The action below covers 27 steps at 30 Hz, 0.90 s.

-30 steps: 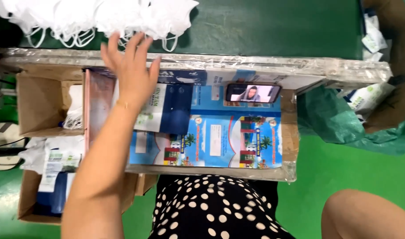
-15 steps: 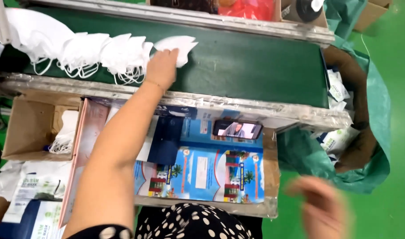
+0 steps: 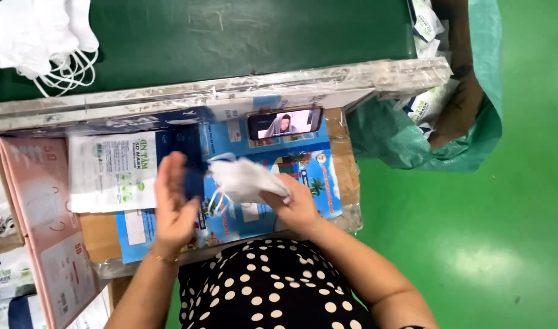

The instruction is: The recorder is picking up white face masks from a conveyor belt and putting them into individual blue pouches.

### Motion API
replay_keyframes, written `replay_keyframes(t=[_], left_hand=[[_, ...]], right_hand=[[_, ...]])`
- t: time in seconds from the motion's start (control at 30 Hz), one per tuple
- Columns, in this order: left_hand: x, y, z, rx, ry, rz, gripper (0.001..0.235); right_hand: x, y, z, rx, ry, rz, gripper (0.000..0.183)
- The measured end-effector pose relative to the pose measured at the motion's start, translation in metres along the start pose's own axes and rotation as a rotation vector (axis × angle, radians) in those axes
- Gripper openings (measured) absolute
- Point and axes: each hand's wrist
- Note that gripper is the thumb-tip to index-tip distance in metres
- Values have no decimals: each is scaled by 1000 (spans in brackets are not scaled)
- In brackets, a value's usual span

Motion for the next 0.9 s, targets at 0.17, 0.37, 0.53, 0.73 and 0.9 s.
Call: replay_keyframes(t=[0.17,0.37,0.53,0.73,0.9], left_hand=[[-9,-2,15,201,-109,692,100],[30,-11,19,306,109,894,72],[27,-16,23,282,-59,978,66],[0,-21,33,197,-80,974,79],[13,-30,24,188,-66,1034,84]], right_hand=[[29,-10,20,31,438,-404,79],[3,-13,25,128,305,-438,73],[11,-3,29,83,196,-276,76],[13,-15,30,65,356,-161,73],[-12,-17,39,86,305,-203,67]])
Point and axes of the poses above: each hand's wrist, its own z-axis towards the middle knuckle, its own y-axis out of the back of the hand, x = y × z, and after that the axes turned 5 degrees about x, right-handed
